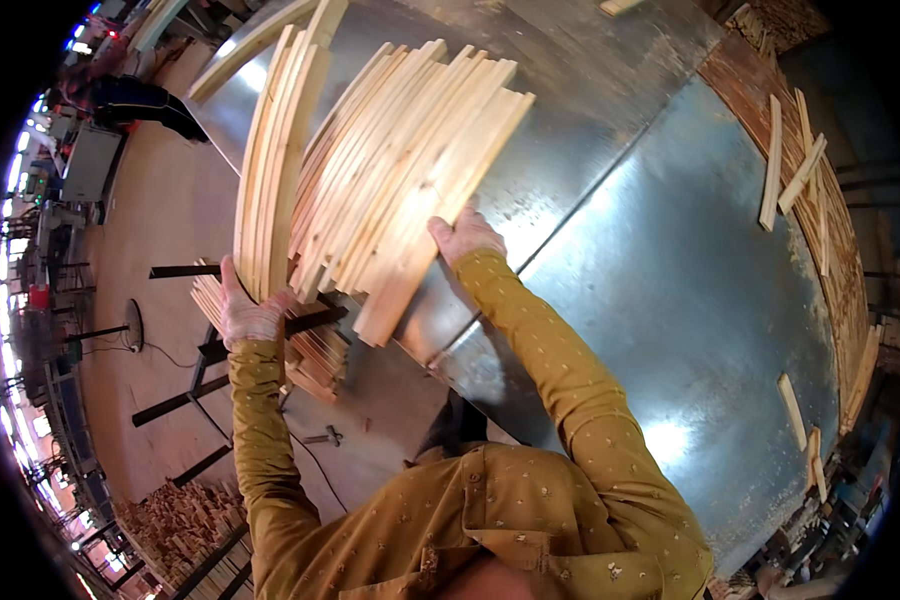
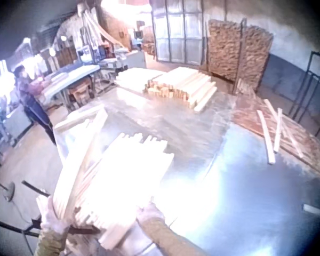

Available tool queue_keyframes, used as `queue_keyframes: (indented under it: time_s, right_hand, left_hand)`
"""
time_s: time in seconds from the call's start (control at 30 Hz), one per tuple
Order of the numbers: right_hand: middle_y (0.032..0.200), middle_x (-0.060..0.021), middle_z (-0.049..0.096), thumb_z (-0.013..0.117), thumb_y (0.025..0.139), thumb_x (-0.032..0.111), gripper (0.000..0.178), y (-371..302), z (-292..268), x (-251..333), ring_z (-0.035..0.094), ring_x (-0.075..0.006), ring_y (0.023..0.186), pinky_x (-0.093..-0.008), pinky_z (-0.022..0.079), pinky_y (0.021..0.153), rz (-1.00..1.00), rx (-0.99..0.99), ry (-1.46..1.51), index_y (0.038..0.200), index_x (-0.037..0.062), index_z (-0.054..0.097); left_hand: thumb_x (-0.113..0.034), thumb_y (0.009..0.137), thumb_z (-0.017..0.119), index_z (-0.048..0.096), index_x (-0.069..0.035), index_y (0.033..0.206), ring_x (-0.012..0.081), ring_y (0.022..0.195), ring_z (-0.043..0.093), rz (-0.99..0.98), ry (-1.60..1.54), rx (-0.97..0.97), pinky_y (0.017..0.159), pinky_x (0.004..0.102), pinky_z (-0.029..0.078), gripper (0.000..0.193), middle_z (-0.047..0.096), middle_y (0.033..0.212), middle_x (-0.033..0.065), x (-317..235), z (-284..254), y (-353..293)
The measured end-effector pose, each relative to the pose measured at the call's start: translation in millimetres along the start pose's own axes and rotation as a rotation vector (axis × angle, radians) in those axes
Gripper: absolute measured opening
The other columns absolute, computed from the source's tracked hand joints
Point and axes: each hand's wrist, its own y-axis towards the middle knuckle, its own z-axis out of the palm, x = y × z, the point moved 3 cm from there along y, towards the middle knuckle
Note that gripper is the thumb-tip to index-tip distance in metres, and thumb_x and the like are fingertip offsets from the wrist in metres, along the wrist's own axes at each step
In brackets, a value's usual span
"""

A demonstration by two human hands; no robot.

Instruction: The person sorts and stacks thin wooden planks on a metal table. They repeatedly pick up planks, inspect them, and arrange them into neat piles, occasionally moving stacks to different locations on the table.

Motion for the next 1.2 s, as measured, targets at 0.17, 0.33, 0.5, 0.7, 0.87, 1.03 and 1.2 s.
queue_keyframes:
  time_s: [0.17, 0.33, 0.5, 0.7, 0.87, 1.03, 1.2]
  right_hand:
    - [0.151, -0.0232, 0.039, 0.046, 0.097, 0.054, 0.081, 36, 29, 82, 0.044, -0.0376, 0.136, -0.0438, 0.035, 0.114, -0.248, 0.270, -0.110, 0.157, 0.0093, 0.014]
    - [0.145, -0.0176, 0.045, 0.046, 0.098, 0.045, 0.065, -25, 12, 27, 0.049, -0.0356, 0.129, -0.0471, 0.041, 0.107, -0.471, 0.166, -0.198, 0.153, 0.0184, 0.027]
    - [0.128, -0.0140, 0.056, 0.046, 0.097, 0.045, 0.059, -112, -67, -173, 0.057, -0.0344, 0.115, -0.0469, 0.045, 0.096, -0.205, -0.069, -0.134, 0.149, 0.0175, 0.035]
    - [0.132, -0.0145, 0.055, 0.043, 0.098, 0.044, 0.053, -279, -188, -438, 0.056, -0.0361, 0.117, -0.0490, 0.045, 0.097, 0.355, -0.384, -0.253, 0.145, 0.0181, 0.039]
    - [0.140, -0.0106, 0.051, 0.052, 0.095, 0.040, 0.056, -352, -304, -687, 0.051, -0.0311, 0.127, -0.0463, 0.037, 0.108, 0.613, -0.661, -0.546, 0.145, 0.0161, 0.040]
    - [0.135, -0.0083, 0.056, 0.060, 0.090, 0.047, 0.061, -358, -420, -787, 0.049, -0.0269, 0.130, -0.0429, 0.037, 0.109, 0.514, -0.699, -0.721, 0.140, 0.0143, 0.047]
    - [0.091, -0.0130, 0.069, 0.057, 0.090, 0.059, 0.054, -331, -416, -747, 0.068, -0.0243, 0.083, -0.0405, 0.057, 0.072, 0.251, -0.363, -0.357, 0.104, 0.0079, 0.072]
  left_hand:
    - [-0.021, 0.065, 0.086, 0.028, -0.004, 0.152, 0.0385, 0.126, 0.051, 0.013, 0.190, 0.013, 0.105, 0.0436, 0.043, 0.106, 0.050, 0.140, 0.0218, -14, 5, 54]
    - [-0.032, 0.070, 0.081, 0.026, -0.008, 0.154, 0.0367, 0.135, 0.045, -0.017, 0.421, 0.203, 0.110, 0.0440, 0.040, 0.104, 0.043, 0.149, 0.0198, -56, 56, 103]
    - [-0.032, 0.076, 0.069, 0.034, -0.010, 0.152, 0.0350, 0.127, 0.054, 0.135, 0.513, 0.206, 0.103, 0.0422, 0.047, 0.086, 0.047, 0.145, 0.0210, -91, 80, 113]
    - [-0.023, 0.095, 0.062, 0.033, -0.020, 0.153, 0.0295, 0.122, 0.057, 0.466, 0.411, -0.401, 0.096, 0.0465, 0.053, 0.065, 0.052, 0.139, 0.0199, -104, 128, -7]
    - [-0.011, 0.083, 0.070, 0.041, -0.005, 0.146, 0.0349, 0.134, 0.044, 0.628, -0.266, 0.628, 0.112, 0.0475, 0.036, 0.070, 0.047, 0.144, 0.0215, -274, 264, -296]
    - [-0.024, 0.072, 0.081, 0.043, -0.004, 0.145, 0.0436, 0.126, 0.048, 1.229, -0.186, 0.608, 0.107, 0.0526, 0.039, 0.085, 0.050, 0.139, 0.0248, -358, 333, -540]
    - [-0.039, 0.081, 0.075, 0.043, 0.003, 0.141, 0.0460, 0.121, 0.051, 1.226, -0.378, 0.832, 0.101, 0.0493, 0.044, 0.081, 0.055, 0.132, 0.0266, -445, 354, -699]
